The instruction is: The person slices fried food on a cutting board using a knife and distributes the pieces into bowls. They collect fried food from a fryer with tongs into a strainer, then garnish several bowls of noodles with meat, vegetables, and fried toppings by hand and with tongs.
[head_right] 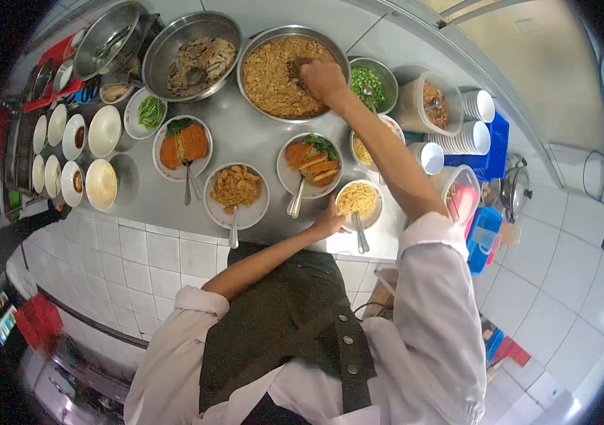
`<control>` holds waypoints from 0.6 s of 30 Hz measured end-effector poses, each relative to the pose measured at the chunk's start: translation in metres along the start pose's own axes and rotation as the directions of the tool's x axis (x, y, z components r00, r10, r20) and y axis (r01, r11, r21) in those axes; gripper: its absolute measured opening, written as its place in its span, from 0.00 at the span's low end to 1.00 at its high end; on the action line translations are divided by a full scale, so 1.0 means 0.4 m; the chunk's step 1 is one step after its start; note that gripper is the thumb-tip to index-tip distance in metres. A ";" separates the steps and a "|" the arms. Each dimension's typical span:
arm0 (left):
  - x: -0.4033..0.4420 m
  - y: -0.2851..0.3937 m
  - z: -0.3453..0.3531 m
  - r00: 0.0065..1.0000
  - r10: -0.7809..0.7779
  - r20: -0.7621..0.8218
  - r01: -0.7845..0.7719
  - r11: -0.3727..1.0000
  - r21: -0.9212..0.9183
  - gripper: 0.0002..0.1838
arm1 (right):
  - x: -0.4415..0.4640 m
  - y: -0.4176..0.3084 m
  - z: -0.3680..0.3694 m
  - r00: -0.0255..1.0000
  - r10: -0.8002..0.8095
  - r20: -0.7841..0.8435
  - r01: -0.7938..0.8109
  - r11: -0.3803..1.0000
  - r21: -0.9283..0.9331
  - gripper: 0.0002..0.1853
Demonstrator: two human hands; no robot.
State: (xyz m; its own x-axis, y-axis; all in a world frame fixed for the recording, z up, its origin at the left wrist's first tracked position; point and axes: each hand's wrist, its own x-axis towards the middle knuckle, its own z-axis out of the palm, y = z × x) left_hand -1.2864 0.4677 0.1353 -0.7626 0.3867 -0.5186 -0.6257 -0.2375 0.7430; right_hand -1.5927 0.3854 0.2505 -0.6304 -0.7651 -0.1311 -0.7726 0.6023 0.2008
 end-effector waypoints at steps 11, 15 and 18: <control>-0.113 0.026 0.026 0.982 0.052 -0.182 -0.062 0.997 -0.051 0.38 | -0.012 -0.037 0.035 0.999 0.027 0.039 -0.038 0.956 0.291 0.13; -0.224 0.118 0.033 0.961 0.150 -0.233 -0.163 0.986 -0.039 0.37 | 0.024 0.027 0.125 0.999 -0.014 0.031 -0.004 0.854 0.520 0.14; -0.288 0.168 -0.002 0.957 0.159 -0.244 -0.191 0.975 -0.115 0.37 | 0.043 0.055 0.207 0.996 0.007 -0.086 0.047 0.792 0.609 0.13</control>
State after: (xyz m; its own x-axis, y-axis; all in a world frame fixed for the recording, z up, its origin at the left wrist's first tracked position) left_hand -1.2405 0.4064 0.2446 -0.8692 0.1150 -0.4809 -0.4828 -0.4078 0.7750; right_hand -1.6267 0.4046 0.1721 -0.6274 -0.7774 -0.0458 -0.6868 0.5800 -0.4380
